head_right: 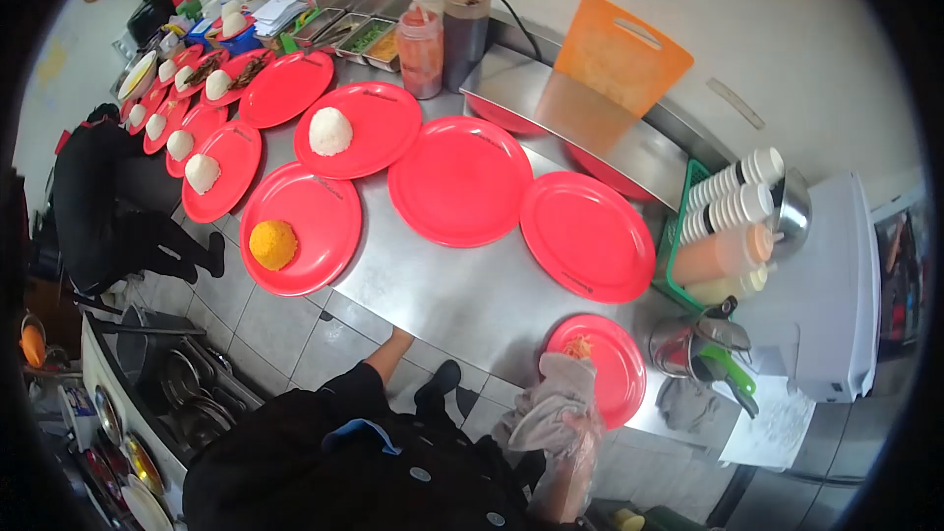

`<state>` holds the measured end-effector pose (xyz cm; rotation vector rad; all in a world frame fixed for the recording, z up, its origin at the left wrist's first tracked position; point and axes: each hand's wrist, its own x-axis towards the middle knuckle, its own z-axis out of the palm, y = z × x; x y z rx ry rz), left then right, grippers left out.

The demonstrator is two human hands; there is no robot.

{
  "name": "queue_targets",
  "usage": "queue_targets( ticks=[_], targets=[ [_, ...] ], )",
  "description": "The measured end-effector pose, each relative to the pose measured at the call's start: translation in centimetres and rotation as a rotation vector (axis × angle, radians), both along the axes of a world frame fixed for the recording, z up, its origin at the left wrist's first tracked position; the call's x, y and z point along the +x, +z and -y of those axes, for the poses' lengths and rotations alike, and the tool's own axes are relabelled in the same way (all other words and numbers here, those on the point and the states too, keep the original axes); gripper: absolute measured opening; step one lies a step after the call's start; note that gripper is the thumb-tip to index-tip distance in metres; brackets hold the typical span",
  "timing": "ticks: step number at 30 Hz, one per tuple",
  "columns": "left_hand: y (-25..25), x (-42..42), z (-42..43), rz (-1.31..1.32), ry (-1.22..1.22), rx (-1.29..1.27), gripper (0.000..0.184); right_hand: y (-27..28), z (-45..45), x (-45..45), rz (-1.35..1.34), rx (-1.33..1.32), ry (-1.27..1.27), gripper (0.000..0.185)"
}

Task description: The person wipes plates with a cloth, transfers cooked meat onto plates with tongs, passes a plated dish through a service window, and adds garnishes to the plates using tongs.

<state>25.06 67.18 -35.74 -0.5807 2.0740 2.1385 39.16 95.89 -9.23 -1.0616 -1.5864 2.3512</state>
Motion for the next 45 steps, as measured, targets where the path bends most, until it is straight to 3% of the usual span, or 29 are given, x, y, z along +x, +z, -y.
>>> queue_targets(
  ticks=[15, 18, 19, 22, 24, 25, 27, 29, 30, 31, 33, 35, 36, 38, 39, 40, 42, 43, 45],
  targets=[
    [-0.3, -1.7, 2.5, -0.221, 0.068, -0.193, 0.037, 1.8, 11.6, -3.9, -0.012, 0.109, 0.471, 0.032],
    [1.4, -3.0, 4.0, -0.351, 0.031, -0.403, 0.037, 2.6, 14.2, -6.1, -0.055, 0.146, 0.559, 0.033],
    [2.6, -2.5, 4.4, -0.387, 0.036, -0.310, 0.034, 3.2, 15.3, -6.7, -0.079, 0.162, 0.583, 0.033],
    [-0.4, -1.1, 6.0, -0.146, 0.132, -0.015, 0.023, 5.2, 17.4, -8.4, -0.144, 0.220, 0.643, 0.034],
    [-0.2, 1.1, 8.2, -0.306, 0.685, 0.268, 0.020, 6.5, 18.0, -9.2, -0.205, 0.282, 0.679, 0.035],
    [0.4, 2.3, 10.7, -0.328, 0.730, 0.155, 0.021, 7.1, 18.7, -9.5, -0.244, 0.312, 0.703, 0.035],
    [9.6, 6.3, 17.6, -0.304, 0.748, -0.110, 0.022, 8.0, 20.5, -9.8, -0.327, 0.382, 0.764, 0.035],
    [12.3, 9.8, 24.9, -0.330, 0.657, -0.408, 0.026, 8.9, 22.9, -9.8, -0.432, 0.467, 0.843, 0.036],
    [17.3, 12.1, 26.8, -0.286, 0.637, -0.420, 0.026, 9.4, 24.2, -9.7, -0.493, 0.520, 0.888, 0.036],
    [18.9, 13.8, 29.2, -0.366, 0.604, -0.761, 0.024, 9.7, 25.7, -9.5, -0.563, 0.578, 0.930, 0.036],
    [26.3, 17.7, 32.0, -0.272, 0.441, -1.063, 0.023, 10.4, 28.6, -8.7, -0.760, 0.717, 1.036, 0.037],
    [31.7, 19.7, 32.8, -0.264, 0.646, -0.583, 0.026, 10.8, 31.8, -7.7, -1.016, 0.863, 1.122, 0.037],
    [32.2, 19.6, 32.8, -0.255, 0.647, -0.591, 0.026, 10.9, 33.6, -7.1, -1.164, 0.922, 1.156, 0.038],
    [32.8, 18.9, 31.9, -0.547, 0.807, -0.145, 0.030, 11.0, 37.4, -5.8, -1.378, 0.976, 1.183, 0.038],
    [35.2, 18.0, 29.9, -0.594, 0.740, 0.045, 0.032, 11.0, 39.1, -5.1, -1.421, 0.983, 1.190, 0.039],
    [36.1, 17.0, 28.5, -0.593, 0.707, -0.069, 0.031, 11.2, 40.2, -4.3, -1.412, 0.977, 1.198, 0.039],
    [38.4, 15.5, 26.5, -0.592, 0.541, 0.045, 0.030, 11.3, 41.6, -3.0, -1.408, 1.470, 1.195, 0.046],
    [38.6, 14.8, 26.1, -0.581, 0.482, 0.118, 0.030, 11.8, 41.7, -3.1, -1.406, 1.471, 1.198, 0.046],
    [39.7, 13.5, 25.0, -0.579, 0.421, 0.205, 0.030, 13.3, 40.9, -4.4, -1.262, 1.629, 0.943, 0.049]
  ],
)
